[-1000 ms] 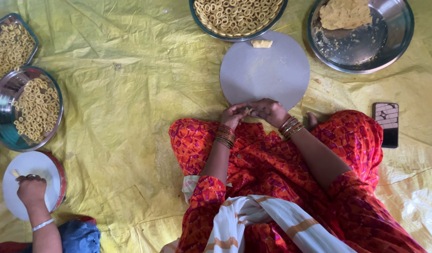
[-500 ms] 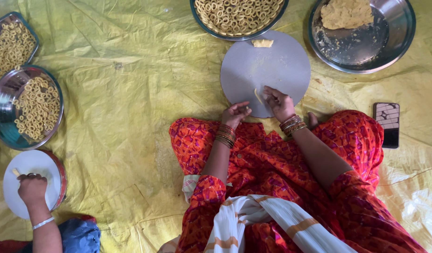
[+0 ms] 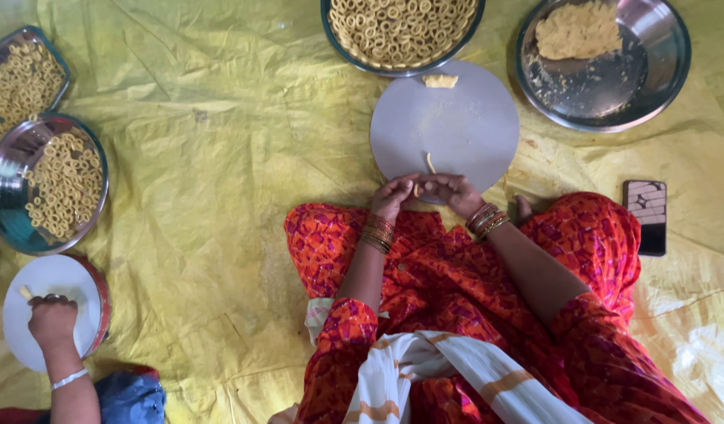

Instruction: The person sits on the floor and shapes small pieces of dough into ring-shaped snacks by hand. They roll the dough into thin strips, join the ends to form rings, and place the finished pieces into a nearby metal tray.

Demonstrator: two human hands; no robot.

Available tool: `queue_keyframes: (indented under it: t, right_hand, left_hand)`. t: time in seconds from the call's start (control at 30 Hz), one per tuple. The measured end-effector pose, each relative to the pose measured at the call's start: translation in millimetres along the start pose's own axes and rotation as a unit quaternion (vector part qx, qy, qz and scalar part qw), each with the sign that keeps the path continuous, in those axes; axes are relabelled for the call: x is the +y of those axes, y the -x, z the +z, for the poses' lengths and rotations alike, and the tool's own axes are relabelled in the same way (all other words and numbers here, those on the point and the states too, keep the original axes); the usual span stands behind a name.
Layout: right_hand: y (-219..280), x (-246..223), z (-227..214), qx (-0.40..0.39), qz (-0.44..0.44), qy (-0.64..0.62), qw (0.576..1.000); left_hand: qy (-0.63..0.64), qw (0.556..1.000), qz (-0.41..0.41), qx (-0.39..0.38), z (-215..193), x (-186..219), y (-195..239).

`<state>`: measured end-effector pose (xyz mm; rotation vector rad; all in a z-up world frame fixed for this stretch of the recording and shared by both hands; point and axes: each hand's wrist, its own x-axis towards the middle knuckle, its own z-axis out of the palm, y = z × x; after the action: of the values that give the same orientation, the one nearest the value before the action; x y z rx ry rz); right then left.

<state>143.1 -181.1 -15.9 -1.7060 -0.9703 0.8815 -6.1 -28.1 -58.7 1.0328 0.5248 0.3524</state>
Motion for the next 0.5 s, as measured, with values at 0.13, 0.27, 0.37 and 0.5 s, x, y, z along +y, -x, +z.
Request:
queue_keyframes:
  t: [0.13,0.27,0.37,0.5]
  right_hand:
    - [2,4,2,-0.082,0.007,-0.232,0.969]
    - [6,-5,-2,-0.072,0.046,-0.246,0.965]
    - [8,-17,-5,-0.073,0.050,-0.273,0.958]
    - [9,-31,-2,-0.041,0.085,-0.306,0.947]
  left_hand:
    - [0.002,0.999,0.025,-0.020,4,7,7]
    - [0.052,0.997,-0.057,-0.016,12,24,14]
    - [0.039,0.994,-0.099,0.013,17,30,16]
    - [0.051,0.992,-0.105,0.041,11,17,13]
